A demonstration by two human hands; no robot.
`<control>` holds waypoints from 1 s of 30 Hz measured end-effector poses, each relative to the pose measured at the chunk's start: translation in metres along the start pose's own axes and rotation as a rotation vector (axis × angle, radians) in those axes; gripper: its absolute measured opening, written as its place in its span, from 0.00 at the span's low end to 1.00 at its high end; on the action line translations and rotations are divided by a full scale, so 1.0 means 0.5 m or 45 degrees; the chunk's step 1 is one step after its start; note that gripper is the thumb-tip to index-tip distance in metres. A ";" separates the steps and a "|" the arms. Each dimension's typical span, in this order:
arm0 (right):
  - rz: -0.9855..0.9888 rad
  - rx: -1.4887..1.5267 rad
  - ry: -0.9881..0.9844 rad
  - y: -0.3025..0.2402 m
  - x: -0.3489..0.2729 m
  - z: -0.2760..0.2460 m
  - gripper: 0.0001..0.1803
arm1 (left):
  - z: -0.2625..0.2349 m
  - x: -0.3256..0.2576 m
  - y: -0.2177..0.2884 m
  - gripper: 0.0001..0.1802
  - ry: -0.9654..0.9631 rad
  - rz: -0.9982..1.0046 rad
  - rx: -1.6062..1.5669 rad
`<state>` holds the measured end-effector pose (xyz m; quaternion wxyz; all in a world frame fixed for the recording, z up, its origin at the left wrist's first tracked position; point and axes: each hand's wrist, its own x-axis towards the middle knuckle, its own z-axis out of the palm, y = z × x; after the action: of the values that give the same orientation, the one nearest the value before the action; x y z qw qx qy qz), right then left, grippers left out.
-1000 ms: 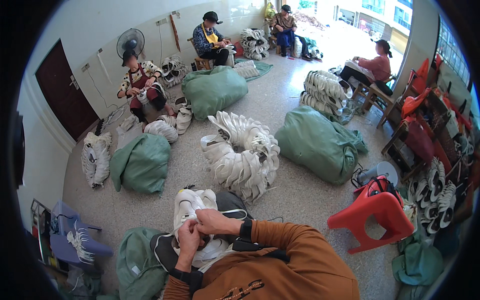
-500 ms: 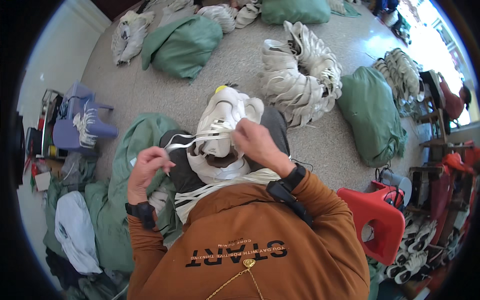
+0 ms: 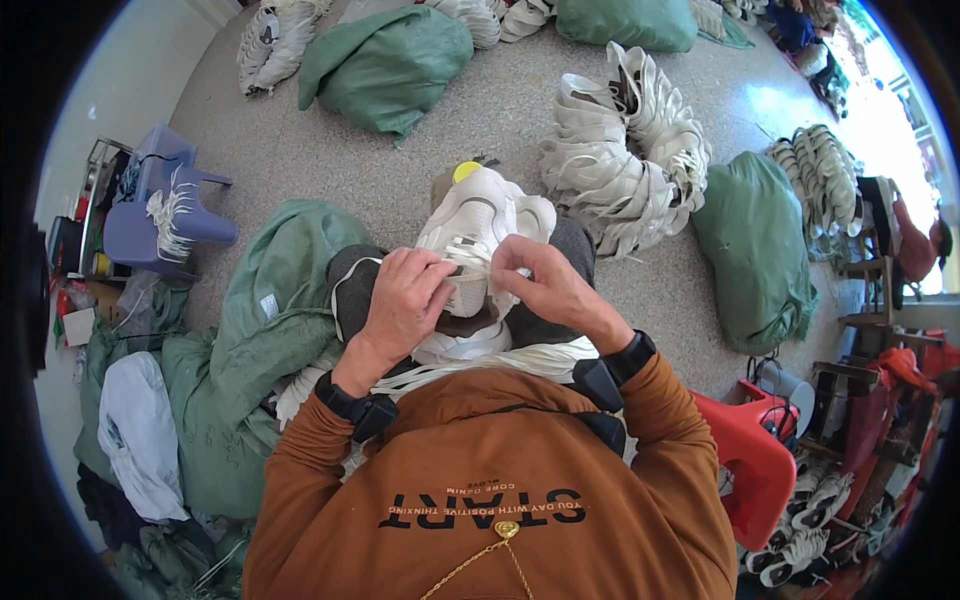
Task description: The recorder is lacing white sneakers in a factory setting.
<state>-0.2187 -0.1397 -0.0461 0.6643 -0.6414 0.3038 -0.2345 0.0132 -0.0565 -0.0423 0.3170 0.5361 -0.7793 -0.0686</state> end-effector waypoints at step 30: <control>-0.262 -0.900 0.396 0.027 -0.005 0.076 0.20 | -0.150 -0.081 -0.043 0.14 -0.243 -0.425 -0.320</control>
<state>-0.1948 -0.1101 -0.0595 0.3216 -0.8145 0.3968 -0.2752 0.0817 -0.0121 -0.0099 0.2905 0.6050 -0.6916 -0.2670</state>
